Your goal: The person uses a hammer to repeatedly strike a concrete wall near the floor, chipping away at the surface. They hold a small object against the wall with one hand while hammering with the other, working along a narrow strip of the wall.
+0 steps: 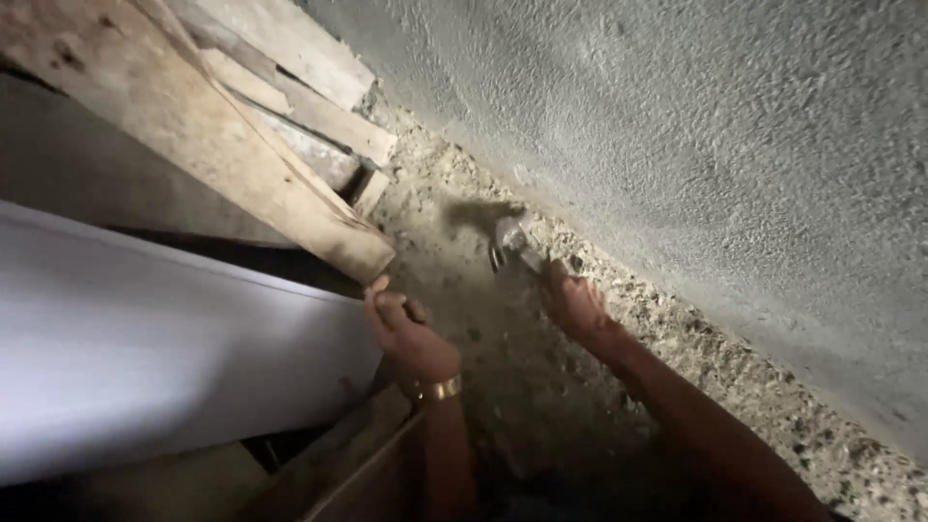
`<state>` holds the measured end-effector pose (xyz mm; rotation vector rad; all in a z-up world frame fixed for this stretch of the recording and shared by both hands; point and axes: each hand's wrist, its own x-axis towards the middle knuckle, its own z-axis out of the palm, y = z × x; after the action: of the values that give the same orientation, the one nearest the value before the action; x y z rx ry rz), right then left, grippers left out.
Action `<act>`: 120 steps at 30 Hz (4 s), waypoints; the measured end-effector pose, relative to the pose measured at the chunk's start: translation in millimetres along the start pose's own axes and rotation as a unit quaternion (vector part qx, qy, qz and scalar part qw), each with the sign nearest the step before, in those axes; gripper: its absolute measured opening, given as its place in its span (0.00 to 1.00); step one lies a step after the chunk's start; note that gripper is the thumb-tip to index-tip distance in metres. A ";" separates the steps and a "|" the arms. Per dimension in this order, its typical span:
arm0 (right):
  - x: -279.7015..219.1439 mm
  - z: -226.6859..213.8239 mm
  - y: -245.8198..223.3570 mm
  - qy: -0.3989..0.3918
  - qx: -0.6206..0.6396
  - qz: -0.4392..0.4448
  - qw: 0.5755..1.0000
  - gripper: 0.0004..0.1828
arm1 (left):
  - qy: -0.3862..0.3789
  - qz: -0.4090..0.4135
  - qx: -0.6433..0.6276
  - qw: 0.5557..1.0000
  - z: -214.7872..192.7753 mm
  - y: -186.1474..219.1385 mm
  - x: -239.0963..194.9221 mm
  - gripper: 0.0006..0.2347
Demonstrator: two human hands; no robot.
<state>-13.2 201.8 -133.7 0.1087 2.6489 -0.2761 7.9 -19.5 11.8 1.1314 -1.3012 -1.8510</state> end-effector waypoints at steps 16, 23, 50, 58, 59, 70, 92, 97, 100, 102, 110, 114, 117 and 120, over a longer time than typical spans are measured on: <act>-47.8 -71.1 -57.3 0.114 0.018 -0.151 0.982 0.23 | -0.003 0.038 -0.026 0.999 -8.0 -18.3 0.0 0.14; -46.2 -58.9 -34.6 0.182 -0.069 -0.177 0.965 0.22 | 0.002 -0.001 -0.012 1.000 -4.7 -30.9 3.1 0.13; -103.9 -56.0 -24.1 -0.024 0.241 0.075 0.967 0.25 | -0.106 0.268 0.012 0.957 111.0 -168.2 111.1 0.07; -95.6 -43.0 -10.8 -0.018 0.290 0.087 0.953 0.30 | -0.098 0.332 0.145 0.927 125.4 -220.4 153.5 0.09; -98.8 -48.8 -18.4 -0.028 0.310 0.098 0.945 0.33 | -0.091 0.320 0.169 0.928 120.6 -230.1 152.2 0.11; -84.9 -62.1 -35.7 0.115 0.154 -0.054 0.980 0.26 | -0.137 0.158 0.088 0.974 140.9 -324.6 159.7 0.13; -96.9 -78.7 -69.1 0.041 0.325 0.077 0.942 0.24 | -0.265 0.537 0.419 0.682 111.6 -188.6 130.5 0.19; -107.9 -91.3 -88.9 0.051 0.489 0.022 0.870 0.19 | -0.206 0.592 0.364 0.689 117.0 -222.1 142.1 0.28; -108.7 -89.7 -94.0 0.033 0.487 0.041 0.872 0.24 | -0.263 0.553 0.398 0.683 116.3 -233.1 142.4 0.32; -105.9 -77.8 -90.6 0.046 0.454 -0.012 0.890 0.27 | -0.308 0.513 0.424 0.681 117.0 -221.1 139.5 0.29; -110.9 -65.1 -97.9 0.059 0.432 0.108 0.893 0.21 | -0.223 0.573 0.377 0.693 118.0 -203.8 133.2 0.15; -107.4 -60.7 -92.1 0.064 0.495 0.085 0.862 0.17 | -0.229 0.564 0.369 0.702 119.1 -209.7 134.4 0.17; -108.4 -60.7 -93.9 0.052 0.543 0.050 0.837 0.16 | -0.244 0.541 0.390 0.704 113.5 -169.6 123.4 0.19; -104.5 -55.2 -90.6 0.087 0.468 0.090 0.875 0.18 | -0.391 -0.125 0.129 0.903 106.9 -100.4 105.4 0.20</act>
<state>43.5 122.1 -21.5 0.7064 2.3910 -1.5135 -135.5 -28.4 -97.8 0.6955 -1.9548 -2.5234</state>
